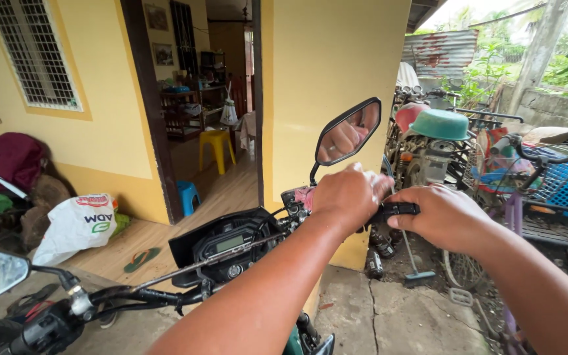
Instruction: The person scrubs the handlebars, mirrors, fuel tank, and engine of a green motorcycle using a soapy pink cloth. They repeatedly dip the cloth into a white basin of soapy water to continue cleaning various parts of the bike.
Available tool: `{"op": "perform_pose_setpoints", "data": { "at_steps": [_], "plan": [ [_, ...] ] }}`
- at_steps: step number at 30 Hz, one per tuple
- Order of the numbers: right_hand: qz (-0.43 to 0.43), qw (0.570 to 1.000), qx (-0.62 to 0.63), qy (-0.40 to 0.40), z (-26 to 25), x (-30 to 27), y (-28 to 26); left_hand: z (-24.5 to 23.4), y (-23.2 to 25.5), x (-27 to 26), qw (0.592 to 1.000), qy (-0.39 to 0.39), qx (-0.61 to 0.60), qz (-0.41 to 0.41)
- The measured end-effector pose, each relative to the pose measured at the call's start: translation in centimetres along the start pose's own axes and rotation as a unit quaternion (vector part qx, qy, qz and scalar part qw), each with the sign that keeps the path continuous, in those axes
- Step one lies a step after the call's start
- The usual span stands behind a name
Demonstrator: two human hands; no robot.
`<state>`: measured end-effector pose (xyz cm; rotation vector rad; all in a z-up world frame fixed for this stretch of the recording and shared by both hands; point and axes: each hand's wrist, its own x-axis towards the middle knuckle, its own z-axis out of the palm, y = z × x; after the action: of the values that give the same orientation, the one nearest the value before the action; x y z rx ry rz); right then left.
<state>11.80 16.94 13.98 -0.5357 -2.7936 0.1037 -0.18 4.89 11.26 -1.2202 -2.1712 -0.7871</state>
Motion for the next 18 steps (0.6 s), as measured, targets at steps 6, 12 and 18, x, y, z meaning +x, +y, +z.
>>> {"op": "perform_pose_setpoints", "data": {
  "at_steps": [6, 12, 18],
  "plan": [
    [-0.028, 0.999, 0.014, 0.015, 0.7, 0.4, 0.9, 0.7, 1.1, -3.0, 0.993, 0.092, -0.04, -0.055],
    [-0.038, 0.999, -0.007, 0.025, 0.7, 0.4, 0.8, 3.4, 1.3, -9.0, 0.965, 0.25, -0.01, 0.082],
    [-0.02, 1.0, 0.015, 0.01, 0.5, -0.1, 0.6, 5.0, 1.5, -12.7, 0.976, 0.198, -0.069, 0.061]
  ]
}}
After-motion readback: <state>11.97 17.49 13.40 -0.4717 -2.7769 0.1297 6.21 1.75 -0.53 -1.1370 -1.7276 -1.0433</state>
